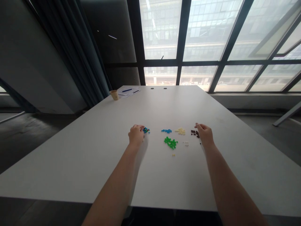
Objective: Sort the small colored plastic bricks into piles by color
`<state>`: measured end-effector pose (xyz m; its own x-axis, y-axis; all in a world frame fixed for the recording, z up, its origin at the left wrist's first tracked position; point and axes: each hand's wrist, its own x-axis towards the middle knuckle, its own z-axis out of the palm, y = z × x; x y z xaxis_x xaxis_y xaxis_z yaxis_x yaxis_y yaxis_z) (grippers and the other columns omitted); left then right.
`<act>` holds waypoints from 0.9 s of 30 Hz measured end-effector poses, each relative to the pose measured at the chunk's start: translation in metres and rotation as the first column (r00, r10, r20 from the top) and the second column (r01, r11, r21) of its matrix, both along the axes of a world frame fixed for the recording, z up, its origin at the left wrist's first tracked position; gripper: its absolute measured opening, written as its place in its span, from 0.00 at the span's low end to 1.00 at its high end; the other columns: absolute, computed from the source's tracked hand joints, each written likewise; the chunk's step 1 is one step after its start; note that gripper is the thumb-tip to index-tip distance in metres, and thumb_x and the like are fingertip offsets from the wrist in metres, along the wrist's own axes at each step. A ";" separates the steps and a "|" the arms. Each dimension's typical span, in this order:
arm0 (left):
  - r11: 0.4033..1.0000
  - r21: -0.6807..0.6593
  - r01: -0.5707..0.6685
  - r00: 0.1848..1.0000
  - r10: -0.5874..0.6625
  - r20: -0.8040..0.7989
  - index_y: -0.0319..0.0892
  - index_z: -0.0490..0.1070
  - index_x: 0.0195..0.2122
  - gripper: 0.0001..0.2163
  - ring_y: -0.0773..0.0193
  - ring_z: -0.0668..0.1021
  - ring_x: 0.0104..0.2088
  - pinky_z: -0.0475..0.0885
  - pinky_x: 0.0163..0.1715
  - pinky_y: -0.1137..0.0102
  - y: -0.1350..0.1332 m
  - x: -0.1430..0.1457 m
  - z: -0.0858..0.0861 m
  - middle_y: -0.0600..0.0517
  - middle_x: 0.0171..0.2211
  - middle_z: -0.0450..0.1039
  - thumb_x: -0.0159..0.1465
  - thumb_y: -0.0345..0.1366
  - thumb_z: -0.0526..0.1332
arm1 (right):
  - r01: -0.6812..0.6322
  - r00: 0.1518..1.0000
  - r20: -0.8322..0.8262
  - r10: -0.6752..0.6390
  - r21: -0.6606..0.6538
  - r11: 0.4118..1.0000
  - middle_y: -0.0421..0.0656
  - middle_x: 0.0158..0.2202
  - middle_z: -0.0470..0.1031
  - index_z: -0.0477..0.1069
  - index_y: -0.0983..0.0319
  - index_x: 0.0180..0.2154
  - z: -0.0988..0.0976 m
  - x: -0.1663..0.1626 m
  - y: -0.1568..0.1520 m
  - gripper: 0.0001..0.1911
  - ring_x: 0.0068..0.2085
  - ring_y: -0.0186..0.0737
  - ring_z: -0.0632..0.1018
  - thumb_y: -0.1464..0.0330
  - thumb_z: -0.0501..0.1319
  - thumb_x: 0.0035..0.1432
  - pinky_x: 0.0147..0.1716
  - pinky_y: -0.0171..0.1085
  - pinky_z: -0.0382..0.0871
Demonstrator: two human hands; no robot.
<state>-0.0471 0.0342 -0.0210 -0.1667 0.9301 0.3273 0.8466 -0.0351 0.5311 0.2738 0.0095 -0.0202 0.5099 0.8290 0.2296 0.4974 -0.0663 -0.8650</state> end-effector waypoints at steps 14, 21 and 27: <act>0.985 -0.165 0.050 0.973 -0.086 -0.214 0.48 0.74 0.29 0.08 0.58 0.66 0.44 0.57 0.40 0.63 0.001 0.018 -0.011 0.50 0.38 0.68 0.56 0.31 0.56 | -0.202 0.881 0.416 0.225 -0.101 0.974 0.37 0.14 0.60 0.65 0.61 0.18 -0.007 -0.026 -0.005 0.19 0.18 0.32 0.61 0.56 0.50 0.51 0.21 0.31 0.50; 0.948 -0.024 0.318 0.854 -0.276 0.440 0.41 0.72 0.29 0.05 0.65 0.70 0.32 0.62 0.37 0.69 -0.008 0.040 -0.004 0.50 0.30 0.71 0.54 0.34 0.59 | -0.280 0.876 0.404 0.264 -0.020 0.960 0.36 0.13 0.57 0.65 0.61 0.19 0.006 -0.041 -0.016 0.19 0.18 0.31 0.60 0.56 0.51 0.53 0.20 0.31 0.50; 0.810 -0.070 0.583 0.112 0.005 0.994 0.39 0.72 0.36 0.17 0.74 0.67 0.25 0.60 0.27 0.76 -0.040 0.077 0.004 0.54 0.25 0.68 0.46 0.39 0.67 | -0.577 0.779 0.391 0.491 0.138 0.805 0.38 0.20 0.66 0.71 0.62 0.29 0.018 -0.072 -0.033 0.14 0.22 0.32 0.65 0.62 0.51 0.56 0.25 0.30 0.58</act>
<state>0.0297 -0.0060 -0.0174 0.2600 0.9442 -0.2020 -0.3530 0.2877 0.8903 0.2013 -0.0231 -0.0018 -0.1378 0.8412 0.5228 0.6388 0.4789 -0.6022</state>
